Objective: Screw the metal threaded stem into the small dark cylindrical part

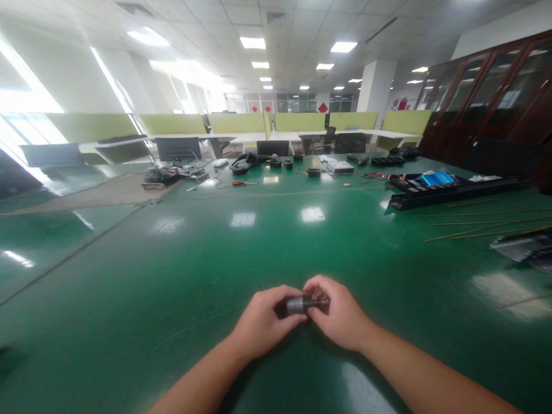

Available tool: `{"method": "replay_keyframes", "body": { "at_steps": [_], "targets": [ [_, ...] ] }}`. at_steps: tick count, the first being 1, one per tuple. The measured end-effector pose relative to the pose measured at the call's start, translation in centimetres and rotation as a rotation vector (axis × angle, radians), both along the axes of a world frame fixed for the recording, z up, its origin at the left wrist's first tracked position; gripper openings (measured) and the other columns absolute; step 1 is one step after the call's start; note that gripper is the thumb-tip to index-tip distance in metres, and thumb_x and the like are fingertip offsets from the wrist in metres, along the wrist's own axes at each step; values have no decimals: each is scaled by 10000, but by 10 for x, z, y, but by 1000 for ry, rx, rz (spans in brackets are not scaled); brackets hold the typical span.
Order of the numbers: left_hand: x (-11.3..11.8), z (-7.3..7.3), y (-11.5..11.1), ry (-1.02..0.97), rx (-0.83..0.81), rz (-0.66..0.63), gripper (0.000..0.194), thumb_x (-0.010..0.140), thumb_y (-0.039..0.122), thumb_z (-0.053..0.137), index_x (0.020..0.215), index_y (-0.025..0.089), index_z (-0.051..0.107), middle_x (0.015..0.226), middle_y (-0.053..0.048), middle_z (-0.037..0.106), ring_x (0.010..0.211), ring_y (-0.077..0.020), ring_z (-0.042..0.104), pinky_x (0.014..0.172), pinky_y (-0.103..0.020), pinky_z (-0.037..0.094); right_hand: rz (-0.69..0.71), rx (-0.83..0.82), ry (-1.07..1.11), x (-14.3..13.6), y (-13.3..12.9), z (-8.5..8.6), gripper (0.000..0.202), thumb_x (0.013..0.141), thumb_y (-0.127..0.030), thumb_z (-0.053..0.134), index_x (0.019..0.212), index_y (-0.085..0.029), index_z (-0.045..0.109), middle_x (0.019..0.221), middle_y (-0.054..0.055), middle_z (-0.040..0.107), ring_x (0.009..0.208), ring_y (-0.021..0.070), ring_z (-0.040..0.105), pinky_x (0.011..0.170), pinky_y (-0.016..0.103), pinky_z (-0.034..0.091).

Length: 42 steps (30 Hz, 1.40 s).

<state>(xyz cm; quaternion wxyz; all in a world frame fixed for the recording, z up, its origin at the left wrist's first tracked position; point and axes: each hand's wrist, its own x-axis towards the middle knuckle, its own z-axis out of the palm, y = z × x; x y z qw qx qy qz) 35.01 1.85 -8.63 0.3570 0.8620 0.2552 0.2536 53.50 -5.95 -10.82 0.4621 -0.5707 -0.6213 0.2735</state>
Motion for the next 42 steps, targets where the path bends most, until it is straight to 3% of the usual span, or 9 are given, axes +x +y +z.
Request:
{"method": "replay_keyframes", "body": {
  "at_steps": [19, 42],
  "targets": [
    [-2, -1, -3, -19, 65, 56, 285, 804, 278, 720, 1086, 252, 687, 1011, -17, 731, 910, -197, 684, 822, -286, 509, 24, 26, 34, -2, -2, 0, 268, 761, -42, 573, 971, -208, 571, 900, 11, 661, 818, 166, 648, 742, 263, 498],
    [-3, -2, -4, -30, 65, 87, 330, 793, 300, 723, 1113, 233, 674, 1047, -43, 727, 946, -214, 685, 853, -312, 526, 60, 48, 62, -3, -5, 8, 256, 753, -49, 575, 955, -193, 644, 900, 20, 684, 825, 168, 656, 763, 264, 518]
  ]
}}
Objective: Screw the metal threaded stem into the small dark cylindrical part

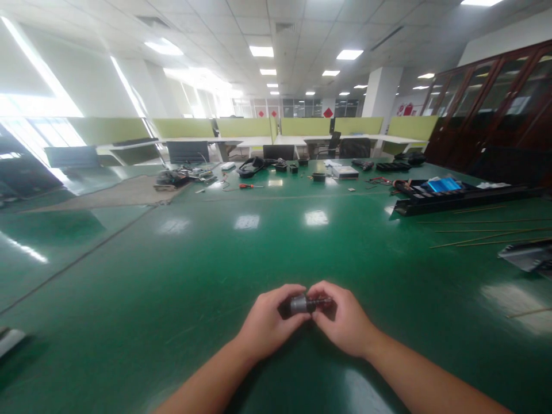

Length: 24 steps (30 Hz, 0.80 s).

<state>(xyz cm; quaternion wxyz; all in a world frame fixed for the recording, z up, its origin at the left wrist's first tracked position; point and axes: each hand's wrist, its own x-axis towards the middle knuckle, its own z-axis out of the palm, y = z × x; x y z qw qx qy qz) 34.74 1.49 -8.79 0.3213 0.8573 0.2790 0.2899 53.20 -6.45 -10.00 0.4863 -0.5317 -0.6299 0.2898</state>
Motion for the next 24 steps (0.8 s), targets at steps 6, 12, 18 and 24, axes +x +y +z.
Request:
{"method": "replay_keyframes", "body": {
  "at_steps": [6, 12, 18, 24],
  "targets": [
    [-1, -1, -1, 0, 19, 2, 319, 802, 311, 719, 1106, 227, 675, 1034, -48, 727, 933, -215, 686, 848, -312, 532, -26, -23, -21, 0, -1, -1, 231, 763, -75, 590, 949, -192, 661, 888, 22, 691, 812, 173, 650, 758, 274, 514],
    [-1, -2, 0, 0, 15, 8, 324, 797, 289, 733, 1112, 237, 674, 1048, -34, 726, 953, -209, 684, 866, -307, 527, -33, -26, -35, 1, 1, -2, 210, 771, -89, 594, 936, -194, 672, 875, 22, 698, 802, 174, 652, 750, 275, 511],
    [-2, -5, -1, -13, 42, 6, 306, 790, 303, 749, 1082, 232, 690, 1035, -42, 735, 947, -216, 692, 879, -319, 534, -28, -17, -29, 1, 1, -4, 220, 766, -86, 603, 933, -193, 700, 884, 27, 711, 816, 179, 660, 763, 280, 518],
    [-2, -5, -1, 3, 76, 10, 259, 801, 301, 749, 1048, 240, 707, 1003, -25, 743, 919, -205, 699, 853, -308, 539, -42, -30, -22, 1, 1, -3, 197, 775, -100, 618, 922, -184, 719, 886, 38, 723, 816, 186, 671, 764, 287, 526]
  ]
}}
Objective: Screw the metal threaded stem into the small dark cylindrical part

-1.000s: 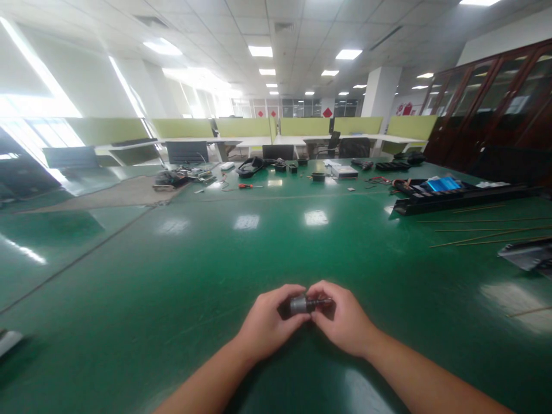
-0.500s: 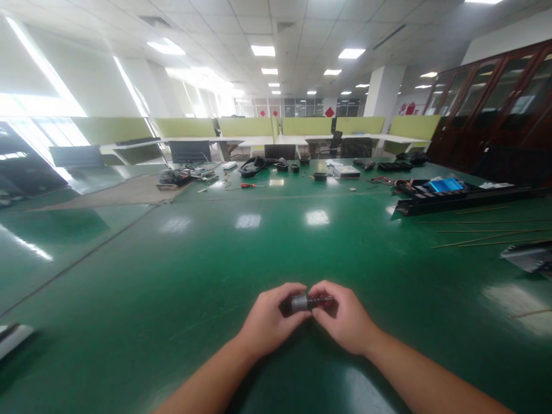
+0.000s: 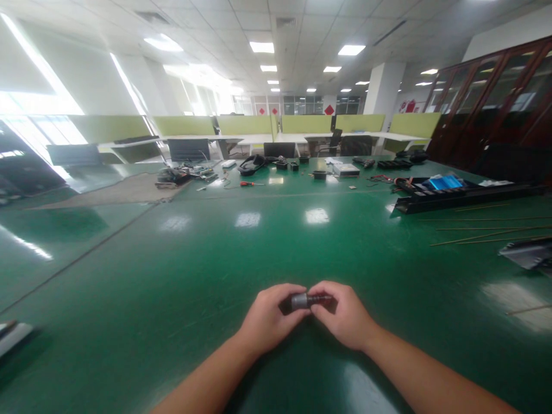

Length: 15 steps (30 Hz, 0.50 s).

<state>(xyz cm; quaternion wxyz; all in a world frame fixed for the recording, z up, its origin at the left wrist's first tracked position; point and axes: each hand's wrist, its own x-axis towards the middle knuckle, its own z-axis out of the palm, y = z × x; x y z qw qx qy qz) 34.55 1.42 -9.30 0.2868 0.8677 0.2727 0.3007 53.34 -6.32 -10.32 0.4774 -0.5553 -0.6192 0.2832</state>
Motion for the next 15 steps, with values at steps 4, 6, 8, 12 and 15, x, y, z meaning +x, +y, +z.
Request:
{"method": "replay_keyframes", "body": {
  "at_steps": [4, 6, 8, 12, 15],
  "targets": [
    [0, 0, 1, 3, 7, 1, 256, 798, 304, 751, 1042, 235, 710, 1000, -31, 743, 916, -210, 699, 849, -314, 539, -9, -23, 7, -1, 1, -2, 180, 794, -134, 638, 936, -187, 736, 900, 48, 733, 812, 193, 680, 761, 298, 535],
    [-1, 0, 2, 4, 6, -1, 255, 799, 303, 751, 1040, 231, 710, 1004, -36, 742, 921, -212, 697, 856, -320, 537, -18, -31, 11, -1, 2, -3, 169, 801, -149, 645, 934, -190, 742, 902, 50, 737, 814, 197, 684, 761, 302, 537],
    [-1, 0, 2, 7, 1, 0, 250, 798, 296, 753, 1034, 227, 710, 1005, -38, 742, 923, -214, 696, 858, -323, 535, -24, -38, 15, -2, 2, -4, 166, 803, -156, 651, 934, -193, 746, 909, 50, 741, 820, 199, 687, 764, 304, 539],
    [-2, -1, 3, 16, -5, 4, 253, 790, 278, 762, 1032, 226, 708, 1006, -37, 740, 927, -214, 695, 854, -321, 532, -24, -47, 13, -2, 2, -4, 163, 806, -159, 652, 933, -194, 748, 908, 48, 745, 820, 201, 690, 765, 305, 539],
    [-2, -3, 5, 12, 4, 2, 259, 788, 273, 768, 1036, 233, 705, 1004, -27, 740, 923, -209, 693, 851, -318, 528, -21, -52, 17, -2, 1, -3, 162, 808, -162, 651, 934, -192, 749, 906, 46, 746, 819, 199, 691, 763, 300, 537]
  ]
}}
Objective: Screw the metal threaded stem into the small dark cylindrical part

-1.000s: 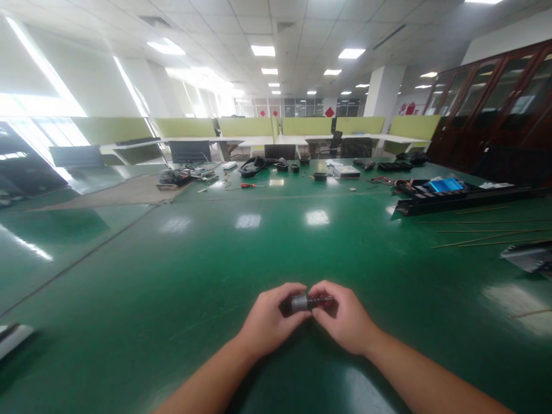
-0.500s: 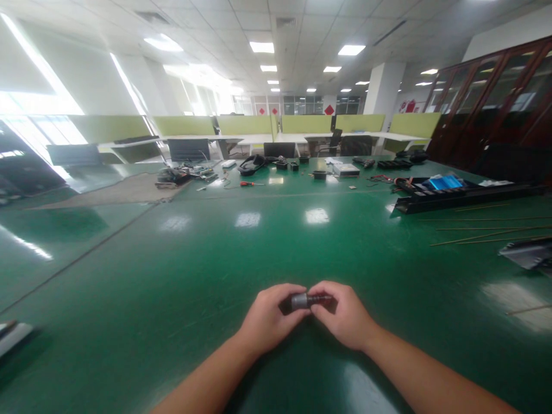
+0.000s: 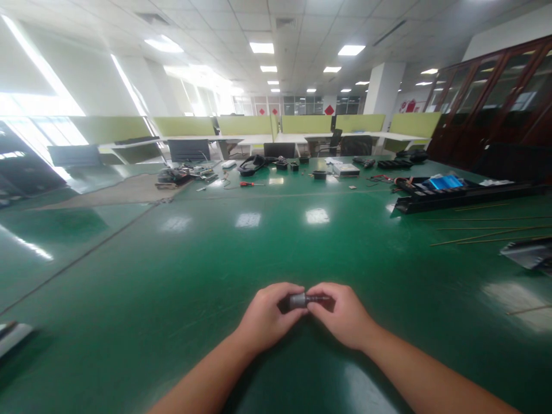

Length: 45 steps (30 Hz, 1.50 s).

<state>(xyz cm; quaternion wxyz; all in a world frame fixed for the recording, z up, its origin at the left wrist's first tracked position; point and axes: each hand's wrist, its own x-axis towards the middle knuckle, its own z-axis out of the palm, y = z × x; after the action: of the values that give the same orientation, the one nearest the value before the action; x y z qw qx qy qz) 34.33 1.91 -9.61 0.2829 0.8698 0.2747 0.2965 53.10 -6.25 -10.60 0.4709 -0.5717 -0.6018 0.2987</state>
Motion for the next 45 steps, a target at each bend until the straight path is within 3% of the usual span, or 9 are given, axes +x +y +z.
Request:
{"method": "replay_keyframes", "body": {
  "at_steps": [45],
  "targets": [
    [1, 2, 2, -13, -2, -4, 250, 787, 258, 763, 1028, 228, 705, 993, -28, 739, 908, -205, 692, 829, -306, 525, -19, -48, 5, 2, 2, 3, 132, 819, -211, 650, 906, -194, 746, 868, 33, 743, 786, 190, 678, 743, 280, 518]
  ]
}}
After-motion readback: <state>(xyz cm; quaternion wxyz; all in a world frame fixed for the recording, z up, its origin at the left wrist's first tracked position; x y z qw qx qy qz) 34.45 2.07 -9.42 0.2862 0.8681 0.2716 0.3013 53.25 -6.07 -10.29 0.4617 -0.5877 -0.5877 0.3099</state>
